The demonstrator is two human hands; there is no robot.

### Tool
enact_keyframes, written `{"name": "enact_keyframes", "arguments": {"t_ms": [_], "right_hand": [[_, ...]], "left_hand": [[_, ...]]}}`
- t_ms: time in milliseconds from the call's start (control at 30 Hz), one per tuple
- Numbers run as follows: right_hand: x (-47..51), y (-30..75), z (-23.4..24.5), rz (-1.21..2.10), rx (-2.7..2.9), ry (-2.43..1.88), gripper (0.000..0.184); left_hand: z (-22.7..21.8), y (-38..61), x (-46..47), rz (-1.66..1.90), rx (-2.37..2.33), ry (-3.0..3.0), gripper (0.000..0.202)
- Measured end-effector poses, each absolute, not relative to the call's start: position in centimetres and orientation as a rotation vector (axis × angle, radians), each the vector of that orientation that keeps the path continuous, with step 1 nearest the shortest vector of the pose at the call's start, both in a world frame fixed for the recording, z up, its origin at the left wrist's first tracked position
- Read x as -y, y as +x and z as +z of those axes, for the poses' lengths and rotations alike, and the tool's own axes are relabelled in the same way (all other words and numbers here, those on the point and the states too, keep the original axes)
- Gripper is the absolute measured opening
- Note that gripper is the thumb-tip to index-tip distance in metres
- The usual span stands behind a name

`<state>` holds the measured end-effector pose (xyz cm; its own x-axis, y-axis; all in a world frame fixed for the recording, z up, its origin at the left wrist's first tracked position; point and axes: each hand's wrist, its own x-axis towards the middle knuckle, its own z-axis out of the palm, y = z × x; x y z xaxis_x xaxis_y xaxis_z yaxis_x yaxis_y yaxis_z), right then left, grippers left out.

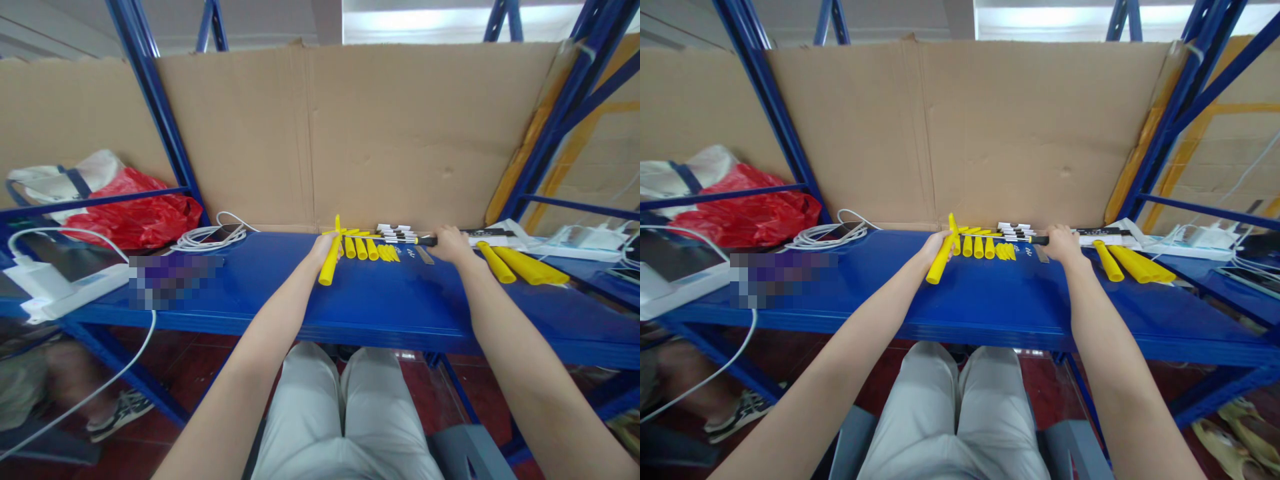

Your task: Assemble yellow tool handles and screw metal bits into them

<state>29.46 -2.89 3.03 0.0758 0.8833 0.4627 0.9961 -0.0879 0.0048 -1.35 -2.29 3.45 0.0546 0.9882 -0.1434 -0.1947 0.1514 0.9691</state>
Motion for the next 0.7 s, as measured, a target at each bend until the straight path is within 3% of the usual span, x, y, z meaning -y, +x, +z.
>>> {"name": "enact_keyframes", "arguments": {"t_ms": [700], "right_hand": [[3.17,29.22,3.48,-0.432,1.809,-2.151,0.038]], "left_hand": [[3.51,-1.29,2.42,1.133,-1.126,1.01,0.024]]}}
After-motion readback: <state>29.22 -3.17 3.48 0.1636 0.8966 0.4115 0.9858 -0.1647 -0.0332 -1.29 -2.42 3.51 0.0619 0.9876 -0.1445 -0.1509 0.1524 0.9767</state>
